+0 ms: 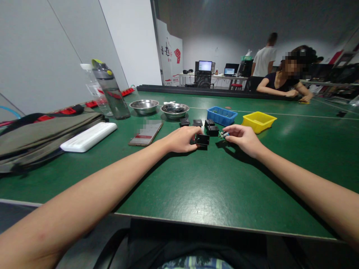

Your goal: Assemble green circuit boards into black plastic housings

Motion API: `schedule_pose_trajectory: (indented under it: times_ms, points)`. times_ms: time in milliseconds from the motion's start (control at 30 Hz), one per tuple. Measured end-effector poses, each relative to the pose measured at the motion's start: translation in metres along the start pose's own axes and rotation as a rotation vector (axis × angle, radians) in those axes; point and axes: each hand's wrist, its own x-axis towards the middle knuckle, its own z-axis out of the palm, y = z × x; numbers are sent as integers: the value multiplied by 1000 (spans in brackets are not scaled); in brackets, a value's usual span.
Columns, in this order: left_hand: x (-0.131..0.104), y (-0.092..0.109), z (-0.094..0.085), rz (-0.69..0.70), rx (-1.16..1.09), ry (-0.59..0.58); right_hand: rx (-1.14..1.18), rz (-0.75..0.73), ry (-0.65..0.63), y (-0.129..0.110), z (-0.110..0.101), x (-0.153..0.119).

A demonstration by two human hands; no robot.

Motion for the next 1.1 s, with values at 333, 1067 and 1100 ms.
schedule_pose_trajectory:
  times_ms: [333, 1067, 1100]
  points:
    - [-1, -1, 1, 38, -4, 30, -754, -393, -161, -8, 1, -4]
    - [0, -1, 2, 43, 3, 32, -774, -321, -215, -7, -1, -3]
    - [0, -1, 2, 42, 2, 30, -775, -320, -216, -7, -1, -3]
